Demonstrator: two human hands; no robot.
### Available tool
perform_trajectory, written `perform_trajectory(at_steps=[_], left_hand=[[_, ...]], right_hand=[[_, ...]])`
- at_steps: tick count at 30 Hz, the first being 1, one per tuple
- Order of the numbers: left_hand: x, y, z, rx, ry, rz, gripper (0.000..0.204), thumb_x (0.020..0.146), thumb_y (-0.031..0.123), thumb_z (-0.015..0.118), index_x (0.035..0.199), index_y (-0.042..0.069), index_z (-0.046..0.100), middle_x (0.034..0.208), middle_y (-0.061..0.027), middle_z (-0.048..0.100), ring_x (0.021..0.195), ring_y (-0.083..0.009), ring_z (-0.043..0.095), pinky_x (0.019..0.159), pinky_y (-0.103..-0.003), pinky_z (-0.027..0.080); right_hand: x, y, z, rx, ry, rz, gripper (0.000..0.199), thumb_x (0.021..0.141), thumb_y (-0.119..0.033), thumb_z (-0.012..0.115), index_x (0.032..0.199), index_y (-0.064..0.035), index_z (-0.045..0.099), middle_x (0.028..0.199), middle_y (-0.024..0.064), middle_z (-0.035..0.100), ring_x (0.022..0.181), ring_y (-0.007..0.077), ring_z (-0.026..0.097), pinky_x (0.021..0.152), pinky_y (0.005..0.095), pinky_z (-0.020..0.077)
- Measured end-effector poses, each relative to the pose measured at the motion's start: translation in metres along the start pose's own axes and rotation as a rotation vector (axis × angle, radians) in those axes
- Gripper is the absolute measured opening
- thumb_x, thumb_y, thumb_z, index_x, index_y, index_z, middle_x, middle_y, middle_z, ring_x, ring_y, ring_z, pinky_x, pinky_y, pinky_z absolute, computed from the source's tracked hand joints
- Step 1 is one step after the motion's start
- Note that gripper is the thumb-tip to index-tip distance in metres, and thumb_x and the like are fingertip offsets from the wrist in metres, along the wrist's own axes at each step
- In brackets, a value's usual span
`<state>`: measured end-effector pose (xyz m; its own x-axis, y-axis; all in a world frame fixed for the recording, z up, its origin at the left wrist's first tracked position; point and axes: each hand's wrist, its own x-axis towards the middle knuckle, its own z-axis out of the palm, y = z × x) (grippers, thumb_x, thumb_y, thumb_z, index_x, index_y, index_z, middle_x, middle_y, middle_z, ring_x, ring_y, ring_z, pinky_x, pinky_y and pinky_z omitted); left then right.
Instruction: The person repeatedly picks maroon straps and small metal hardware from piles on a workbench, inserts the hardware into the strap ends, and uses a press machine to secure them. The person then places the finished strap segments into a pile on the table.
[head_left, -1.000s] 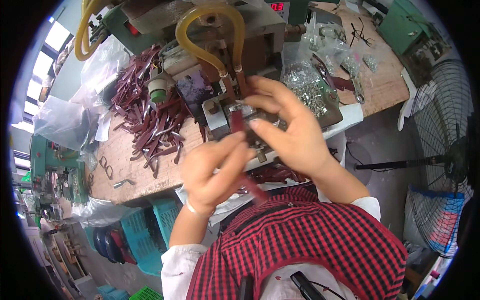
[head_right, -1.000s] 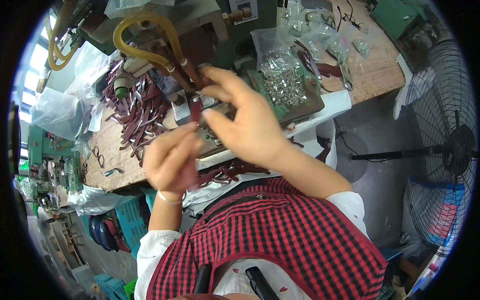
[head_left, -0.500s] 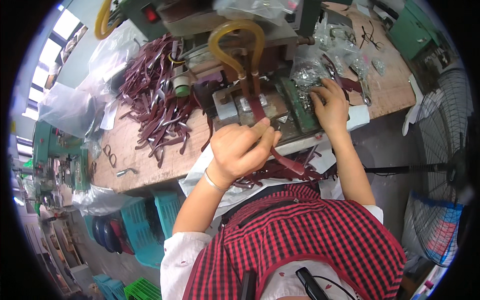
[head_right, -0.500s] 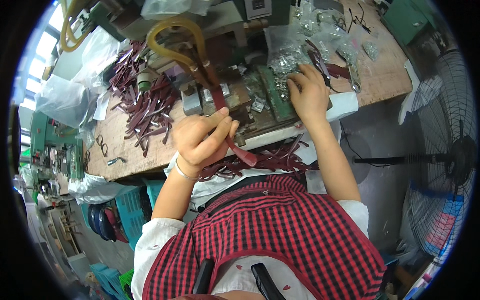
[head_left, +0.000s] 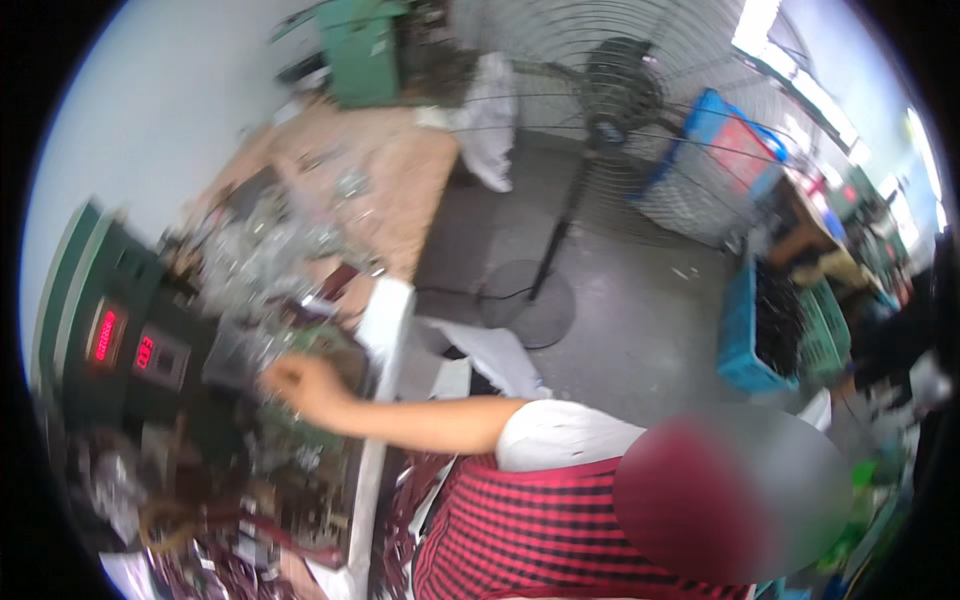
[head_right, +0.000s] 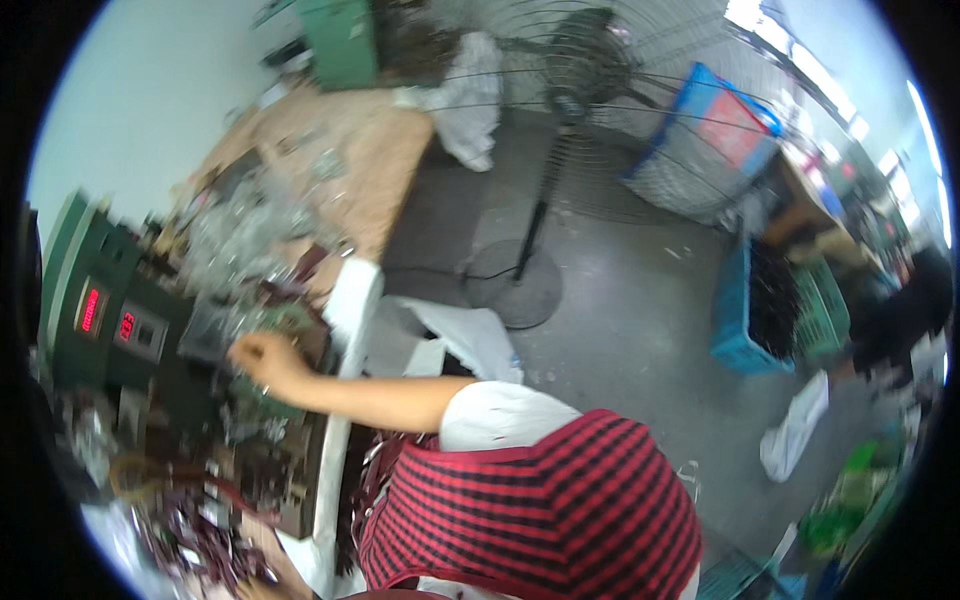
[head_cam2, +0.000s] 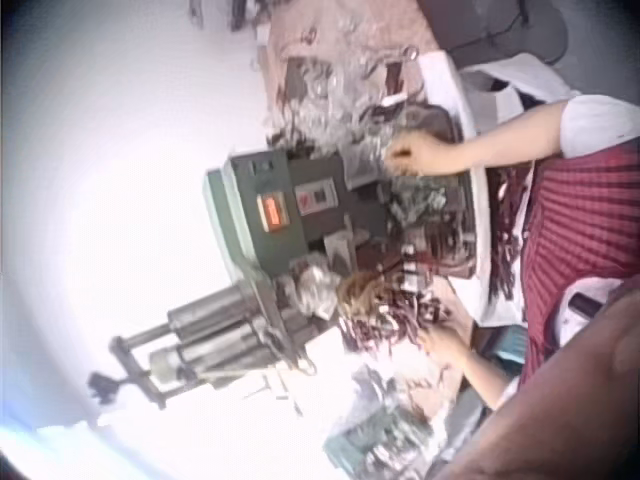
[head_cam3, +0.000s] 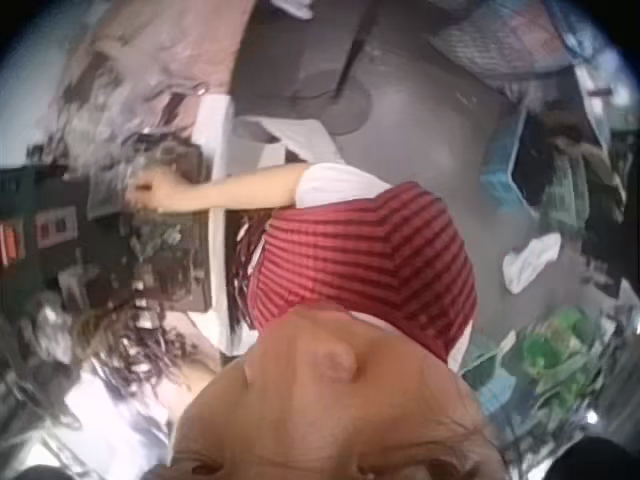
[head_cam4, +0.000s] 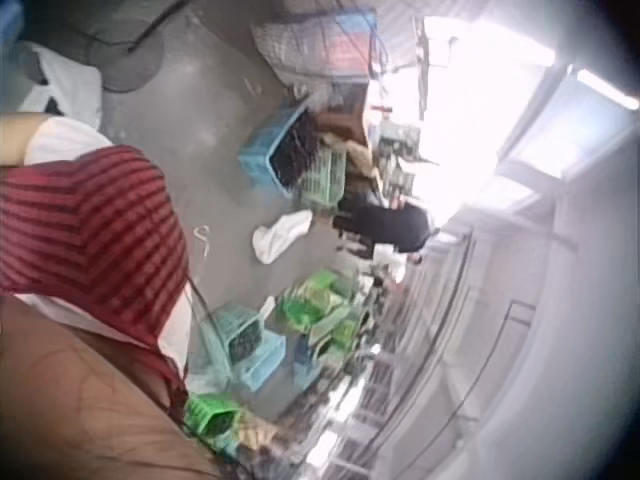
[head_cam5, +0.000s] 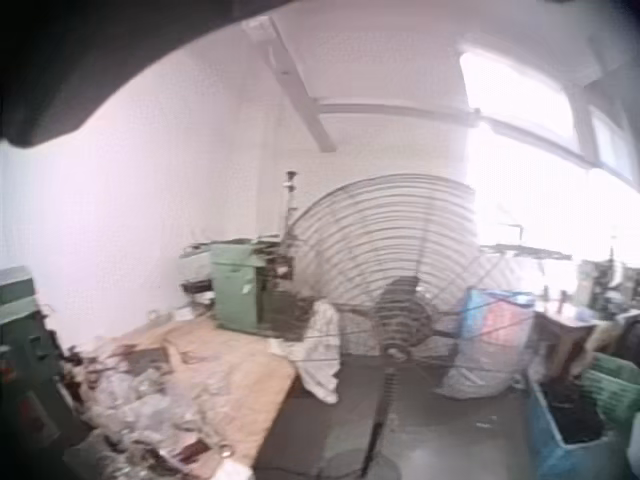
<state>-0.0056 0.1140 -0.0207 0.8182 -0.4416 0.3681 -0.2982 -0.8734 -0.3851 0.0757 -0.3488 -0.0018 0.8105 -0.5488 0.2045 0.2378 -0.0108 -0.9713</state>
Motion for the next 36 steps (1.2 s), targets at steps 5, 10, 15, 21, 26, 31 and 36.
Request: perform_trajectory(at_steps=[5,10,15,21,26,31,36], left_hand=[[0.057,-0.037,-0.041,-0.284,-0.041,0.128,0.034,0.085,0.020,0.069,0.117,0.009,0.071,0.084,-0.0202,0.071,0.071,-0.0330,0.067,0.070,-0.042,0.054],[0.010,-0.079,-0.058,-0.571,-0.337,-0.387,0.046,0.089,0.014,0.066,0.133,0.005,0.060,0.086,-0.0183,0.070,0.066,-0.0293,0.065,0.065,-0.040,0.052],[-0.012,-0.003,-0.002,-0.929,-0.051,-0.600,0.039,0.089,0.005,0.061,0.129,0.001,0.061,0.108,-0.0209,0.064,0.093,-0.0327,0.061,0.083,-0.040,0.049],[-0.013,0.017,0.074,-1.173,0.176,-0.700,0.034,0.090,-0.005,0.055,0.123,-0.004,0.062,0.135,-0.0239,0.057,0.125,-0.0369,0.056,0.105,-0.041,0.045],[0.056,0.028,-0.010,-0.895,0.112,-0.727,0.014,0.091,0.008,0.067,0.098,-0.004,0.065,0.092,-0.0125,0.065,0.081,-0.0186,0.058,0.071,-0.031,0.046],[0.098,0.065,-0.058,-0.828,0.534,-0.541,0.018,0.092,0.011,0.072,0.082,-0.002,0.063,0.069,-0.0020,0.056,0.065,-0.0085,0.047,0.060,-0.025,0.040],[0.089,0.099,-0.073,-1.383,0.553,-0.771,0.014,0.101,0.014,0.061,0.098,0.001,0.065,0.087,-0.0060,0.072,0.070,-0.0061,0.062,0.059,-0.019,0.044]], right_hand=[[-0.013,-0.011,0.005,-0.137,-0.085,-0.011,0.015,0.088,-0.013,0.068,0.097,-0.0010,0.066,0.083,0.0115,0.068,0.073,0.0191,0.064,0.069,0.0343,0.0498],[-0.004,-0.031,-0.022,-0.216,-0.009,-0.308,0.015,0.085,-0.013,0.068,0.096,-0.0026,0.066,0.086,0.0142,0.068,0.081,0.0316,0.064,0.074,0.0415,0.0493],[-0.020,-0.028,-0.059,-0.348,0.012,-0.386,0.011,0.085,-0.014,0.069,0.093,-0.0065,0.068,0.085,0.0123,0.067,0.085,0.0324,0.063,0.078,0.0434,0.0494],[-0.022,-0.030,-0.071,-0.485,0.015,-0.368,0.012,0.085,-0.015,0.071,0.096,-0.0102,0.073,0.090,0.0101,0.070,0.087,0.0312,0.064,0.078,0.0406,0.0512],[-0.036,-0.066,-0.043,-0.327,-0.297,-0.263,0.015,0.085,-0.010,0.072,0.099,-0.0048,0.075,0.092,0.0087,0.072,0.089,0.0206,0.068,0.081,0.0323,0.0514],[-0.036,-0.093,0.029,-0.105,-0.474,-0.243,0.023,0.083,-0.005,0.072,0.106,-0.0022,0.070,0.093,0.0095,0.073,0.092,0.0206,0.069,0.086,0.0318,0.0515],[-0.056,-0.087,0.049,0.105,-0.471,-0.086,0.036,0.084,0.000,0.069,0.119,0.0027,0.059,0.092,0.0062,0.069,0.089,0.0110,0.065,0.086,0.0260,0.0486]])
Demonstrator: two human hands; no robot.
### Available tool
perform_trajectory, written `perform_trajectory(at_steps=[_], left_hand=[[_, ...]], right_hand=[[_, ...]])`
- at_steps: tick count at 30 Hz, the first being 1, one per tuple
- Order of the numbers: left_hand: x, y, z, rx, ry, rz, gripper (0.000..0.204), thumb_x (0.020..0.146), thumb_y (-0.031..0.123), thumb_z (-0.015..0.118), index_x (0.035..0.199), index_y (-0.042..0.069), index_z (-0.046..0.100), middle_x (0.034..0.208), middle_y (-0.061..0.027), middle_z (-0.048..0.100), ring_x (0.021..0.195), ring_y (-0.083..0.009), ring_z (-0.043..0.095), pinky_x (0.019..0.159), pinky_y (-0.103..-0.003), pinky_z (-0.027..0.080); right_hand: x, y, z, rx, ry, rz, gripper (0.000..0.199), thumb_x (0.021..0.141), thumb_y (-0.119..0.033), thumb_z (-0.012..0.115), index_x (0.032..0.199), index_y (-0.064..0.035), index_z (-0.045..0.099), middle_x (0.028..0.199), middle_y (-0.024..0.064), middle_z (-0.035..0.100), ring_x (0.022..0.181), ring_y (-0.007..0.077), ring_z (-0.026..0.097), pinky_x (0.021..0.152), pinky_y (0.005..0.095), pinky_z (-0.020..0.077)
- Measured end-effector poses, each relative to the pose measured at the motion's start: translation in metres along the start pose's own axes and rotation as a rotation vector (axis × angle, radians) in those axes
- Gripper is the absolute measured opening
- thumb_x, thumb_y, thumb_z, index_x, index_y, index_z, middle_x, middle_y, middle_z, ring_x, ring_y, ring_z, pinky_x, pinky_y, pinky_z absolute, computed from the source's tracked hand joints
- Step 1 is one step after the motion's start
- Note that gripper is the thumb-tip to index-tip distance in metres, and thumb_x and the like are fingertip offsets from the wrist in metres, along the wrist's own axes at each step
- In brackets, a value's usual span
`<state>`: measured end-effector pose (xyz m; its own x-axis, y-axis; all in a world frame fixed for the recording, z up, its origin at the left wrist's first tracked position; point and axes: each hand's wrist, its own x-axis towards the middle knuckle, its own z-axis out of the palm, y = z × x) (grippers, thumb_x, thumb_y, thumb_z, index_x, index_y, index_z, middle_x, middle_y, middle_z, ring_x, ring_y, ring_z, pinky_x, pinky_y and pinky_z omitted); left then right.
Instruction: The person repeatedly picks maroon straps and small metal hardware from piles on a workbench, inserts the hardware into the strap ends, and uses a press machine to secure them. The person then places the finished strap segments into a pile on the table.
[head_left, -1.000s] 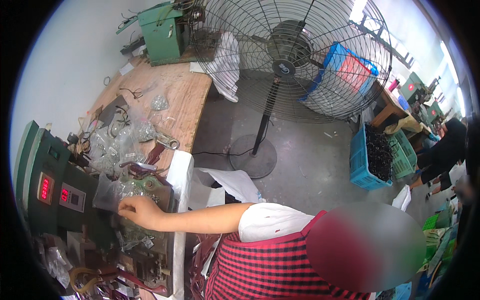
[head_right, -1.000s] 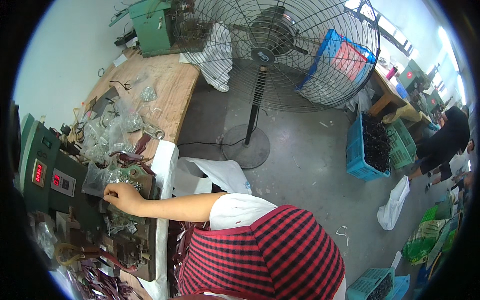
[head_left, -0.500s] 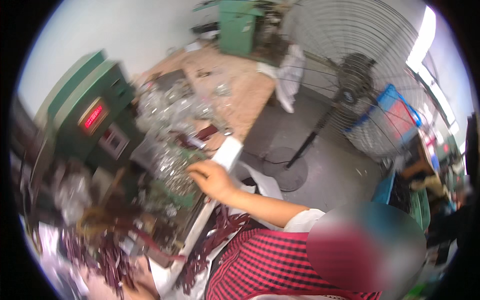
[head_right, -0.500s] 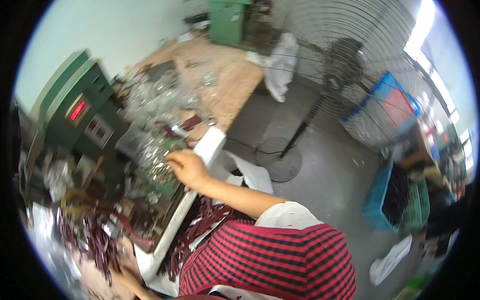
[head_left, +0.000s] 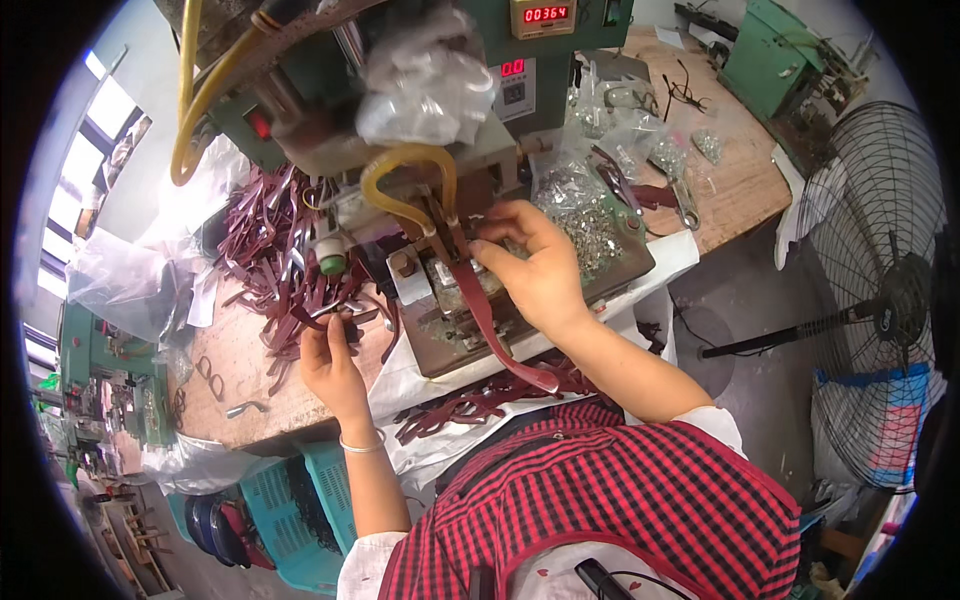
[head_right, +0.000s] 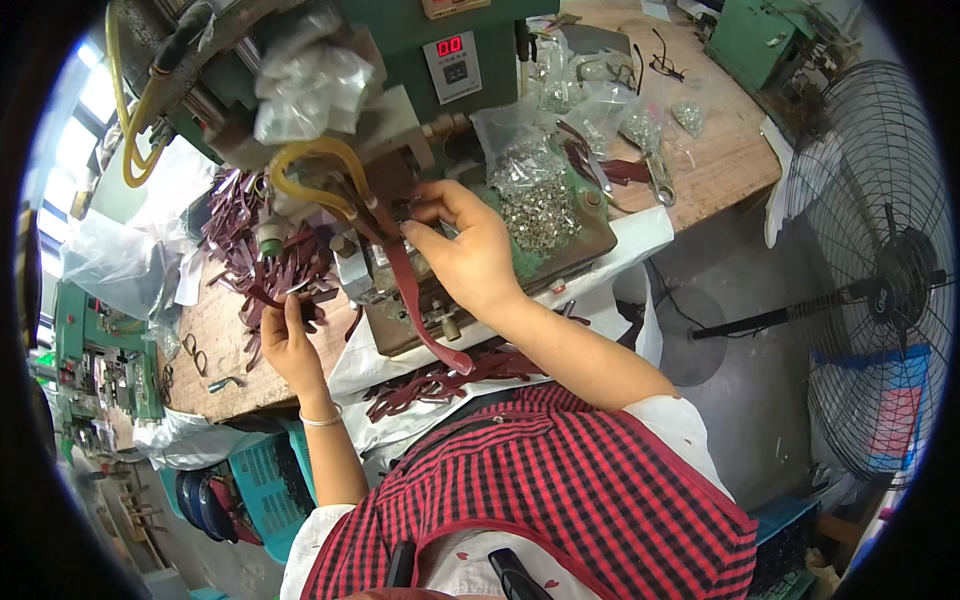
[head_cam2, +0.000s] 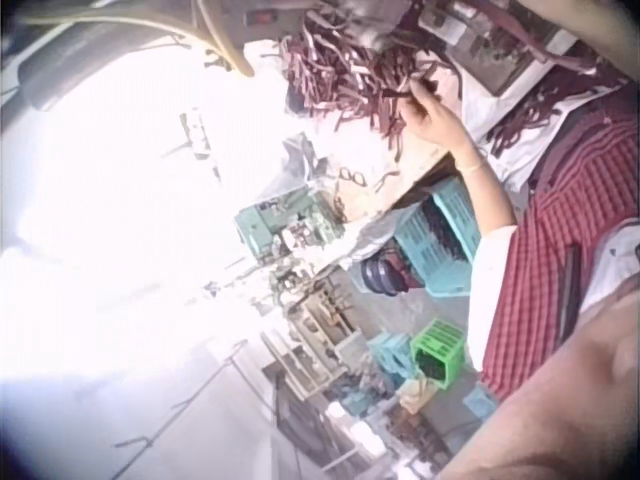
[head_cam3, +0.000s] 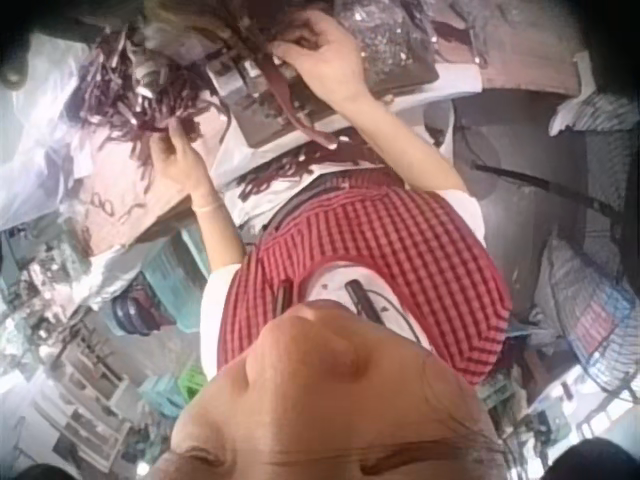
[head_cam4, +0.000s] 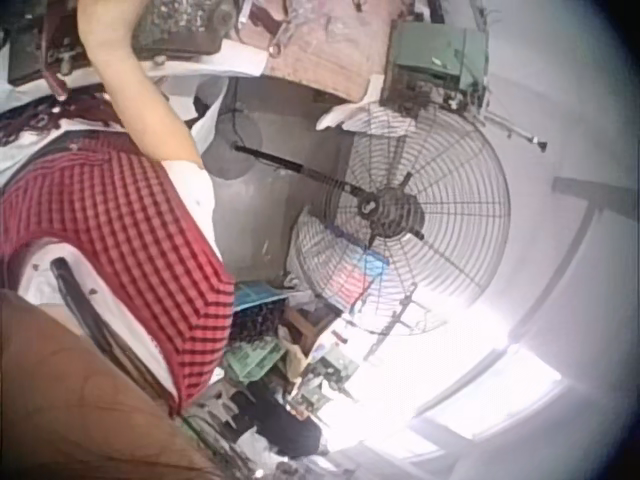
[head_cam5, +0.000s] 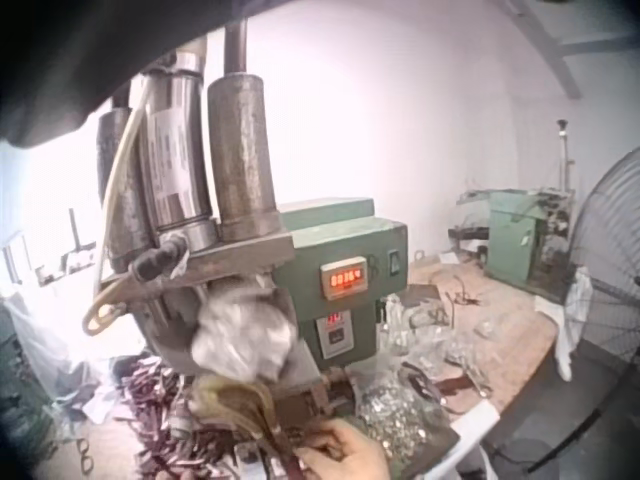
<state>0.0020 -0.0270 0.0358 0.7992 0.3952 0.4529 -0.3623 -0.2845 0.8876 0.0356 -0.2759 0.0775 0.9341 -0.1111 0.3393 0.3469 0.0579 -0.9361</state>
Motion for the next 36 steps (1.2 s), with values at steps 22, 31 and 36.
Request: perform_trajectory(at_steps=[22,31,36], left_hand=[[-0.020,0.097,0.069,0.319,-0.416,1.045,0.024,0.071,0.007,0.084,0.092,0.008,0.072,0.090,-0.0092,0.074,0.054,-0.0137,0.057,0.046,-0.027,0.041],[-0.027,0.077,0.075,0.261,-0.320,1.018,0.029,0.073,0.007,0.084,0.100,0.006,0.071,0.105,-0.0116,0.073,0.058,-0.0143,0.059,0.047,-0.028,0.042],[-0.071,0.047,0.004,0.405,-0.318,0.766,0.034,0.067,0.003,0.082,0.099,0.005,0.072,0.108,-0.0157,0.073,0.071,-0.0196,0.067,0.061,-0.029,0.052]], right_hand=[[-0.031,0.038,-0.142,-0.583,0.285,-0.025,0.036,0.085,-0.005,0.069,0.121,-0.0031,0.064,0.105,0.0091,0.068,0.099,0.0184,0.064,0.089,0.0302,0.0482],[-0.015,0.061,-0.109,-1.191,0.242,-0.310,0.018,0.079,-0.018,0.076,0.091,-0.0059,0.070,0.089,0.0093,0.067,0.092,0.0326,0.060,0.081,0.0437,0.0476],[-0.014,0.059,-0.102,-1.204,0.228,-0.318,0.012,0.078,-0.014,0.076,0.083,-0.0063,0.068,0.087,0.0089,0.065,0.090,0.0317,0.060,0.079,0.0436,0.0471]])
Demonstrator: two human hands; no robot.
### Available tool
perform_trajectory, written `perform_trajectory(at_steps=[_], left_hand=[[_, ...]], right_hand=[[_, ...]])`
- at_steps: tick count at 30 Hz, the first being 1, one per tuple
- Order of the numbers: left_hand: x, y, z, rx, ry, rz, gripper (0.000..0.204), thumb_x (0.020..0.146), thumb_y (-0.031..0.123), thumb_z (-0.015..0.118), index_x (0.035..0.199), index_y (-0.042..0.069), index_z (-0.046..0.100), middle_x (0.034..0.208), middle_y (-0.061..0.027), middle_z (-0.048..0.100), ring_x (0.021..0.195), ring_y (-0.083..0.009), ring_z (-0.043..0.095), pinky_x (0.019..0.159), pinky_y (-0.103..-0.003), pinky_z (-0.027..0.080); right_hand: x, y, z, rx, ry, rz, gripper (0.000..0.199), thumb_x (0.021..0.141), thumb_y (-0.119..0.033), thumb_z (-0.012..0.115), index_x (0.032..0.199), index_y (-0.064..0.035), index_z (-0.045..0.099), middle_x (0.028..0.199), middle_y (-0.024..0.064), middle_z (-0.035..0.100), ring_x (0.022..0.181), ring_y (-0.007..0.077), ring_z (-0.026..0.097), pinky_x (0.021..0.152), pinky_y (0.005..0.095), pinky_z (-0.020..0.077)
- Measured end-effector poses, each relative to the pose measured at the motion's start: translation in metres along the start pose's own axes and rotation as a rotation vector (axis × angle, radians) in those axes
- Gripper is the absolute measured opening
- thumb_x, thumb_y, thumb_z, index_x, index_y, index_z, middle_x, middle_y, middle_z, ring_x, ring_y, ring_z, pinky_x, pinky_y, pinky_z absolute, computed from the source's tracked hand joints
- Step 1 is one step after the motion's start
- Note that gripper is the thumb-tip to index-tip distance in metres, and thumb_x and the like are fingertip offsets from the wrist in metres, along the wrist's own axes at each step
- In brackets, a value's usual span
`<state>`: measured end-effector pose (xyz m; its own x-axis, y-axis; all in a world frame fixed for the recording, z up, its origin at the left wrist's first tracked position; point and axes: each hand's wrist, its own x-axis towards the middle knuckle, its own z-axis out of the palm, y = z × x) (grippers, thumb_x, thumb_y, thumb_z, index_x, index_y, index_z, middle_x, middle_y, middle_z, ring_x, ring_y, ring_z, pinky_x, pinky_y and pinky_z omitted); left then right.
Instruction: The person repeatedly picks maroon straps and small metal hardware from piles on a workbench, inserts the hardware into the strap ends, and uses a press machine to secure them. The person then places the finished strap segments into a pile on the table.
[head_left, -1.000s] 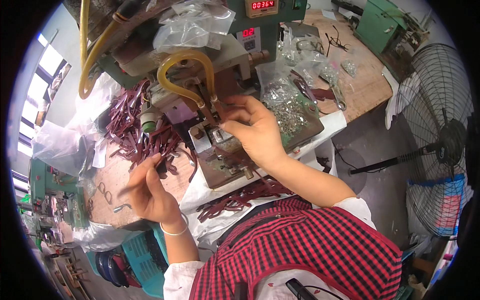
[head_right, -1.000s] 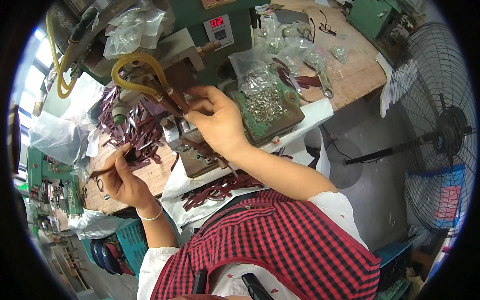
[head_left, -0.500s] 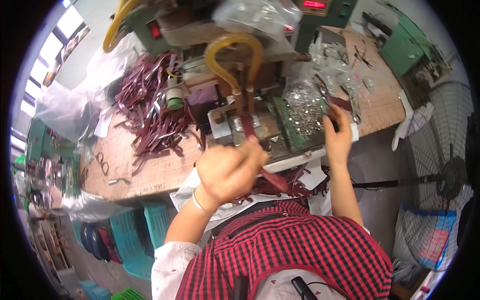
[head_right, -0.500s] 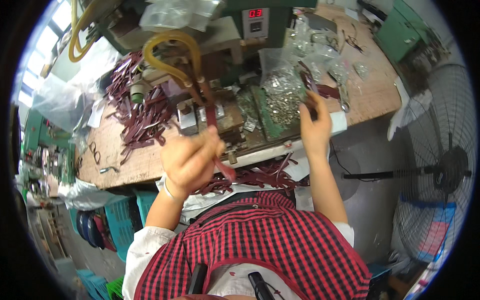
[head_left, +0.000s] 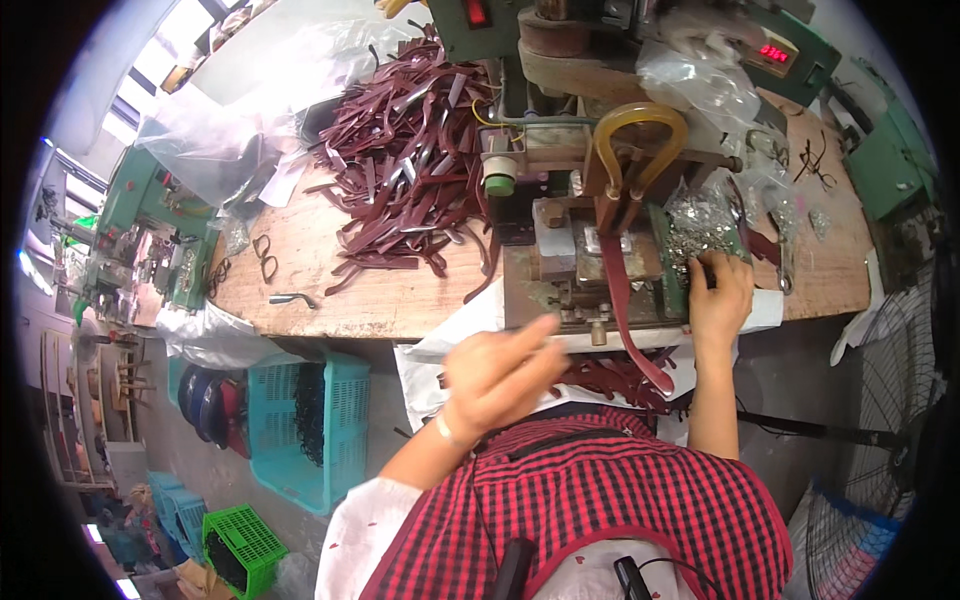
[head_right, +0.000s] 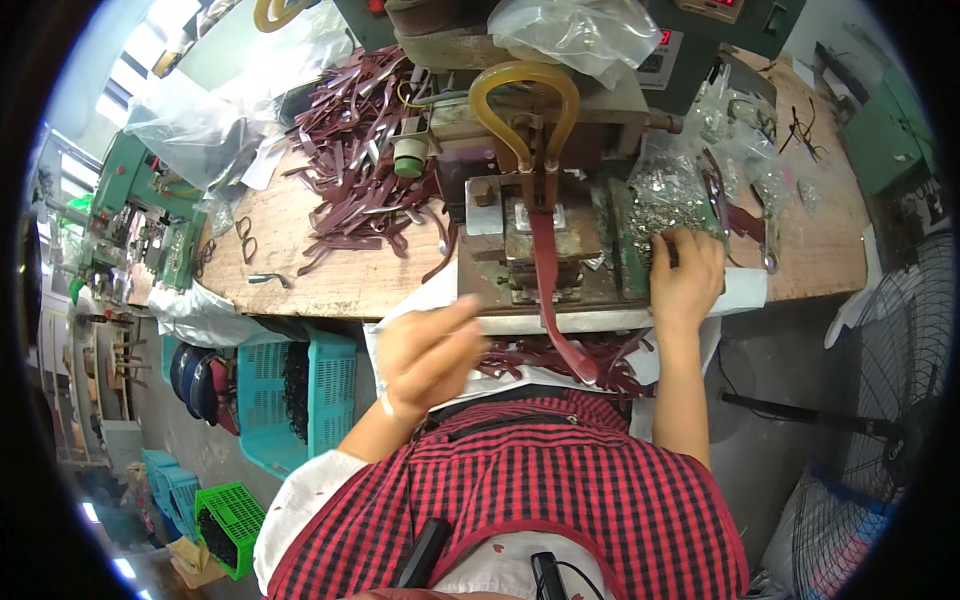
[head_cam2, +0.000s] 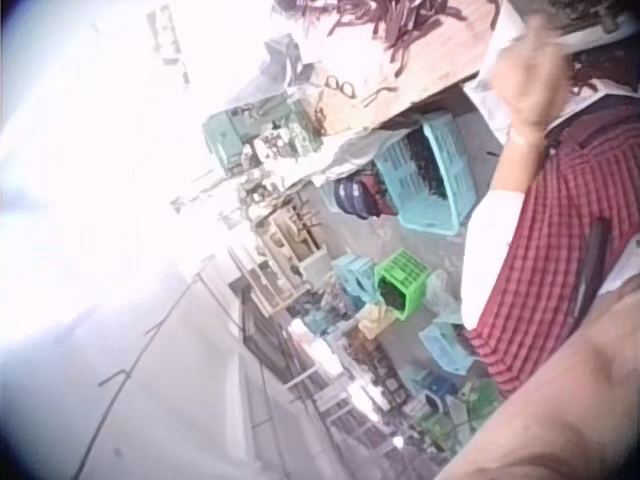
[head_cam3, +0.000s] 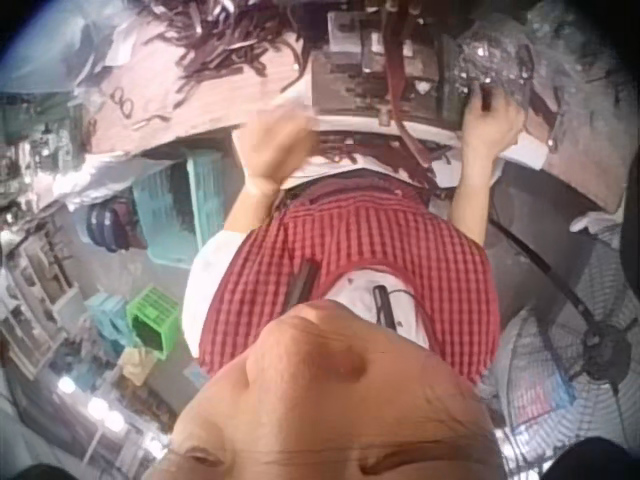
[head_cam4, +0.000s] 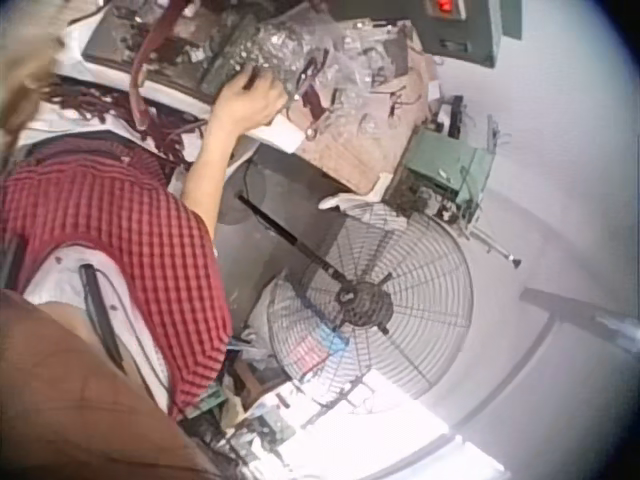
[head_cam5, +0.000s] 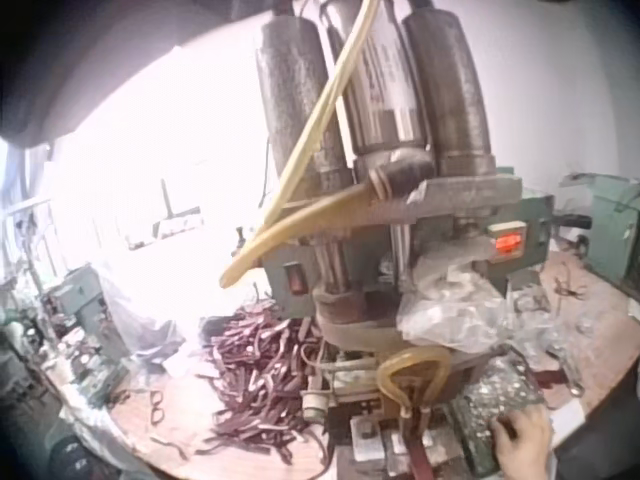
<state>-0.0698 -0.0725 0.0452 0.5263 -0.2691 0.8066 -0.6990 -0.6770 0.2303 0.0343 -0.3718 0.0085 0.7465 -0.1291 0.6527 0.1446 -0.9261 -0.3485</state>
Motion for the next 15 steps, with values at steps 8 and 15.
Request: perform_trajectory(at_steps=[8,15], left_hand=[[0.062,-0.075,-0.062,0.395,0.087,-0.256,0.014,0.082,-0.002,0.073,0.096,0.000,0.070,0.095,-0.0109,0.070,0.086,-0.0255,0.063,0.078,-0.034,0.050],[-0.005,-0.187,0.012,0.784,-0.339,-0.294,0.015,0.069,0.011,0.074,0.081,0.009,0.066,0.084,-0.0055,0.062,0.089,-0.0283,0.059,0.075,-0.042,0.047]], right_hand=[[0.016,-0.001,-0.004,-0.022,-0.052,-0.057,0.012,0.081,-0.015,0.073,0.086,-0.0059,0.067,0.082,0.0101,0.065,0.085,0.0322,0.061,0.076,0.0433,0.0484],[0.027,-0.008,0.012,0.141,-0.045,0.006,0.012,0.082,-0.013,0.071,0.090,-0.0043,0.068,0.086,0.0135,0.067,0.083,0.0334,0.064,0.075,0.0429,0.0498]])
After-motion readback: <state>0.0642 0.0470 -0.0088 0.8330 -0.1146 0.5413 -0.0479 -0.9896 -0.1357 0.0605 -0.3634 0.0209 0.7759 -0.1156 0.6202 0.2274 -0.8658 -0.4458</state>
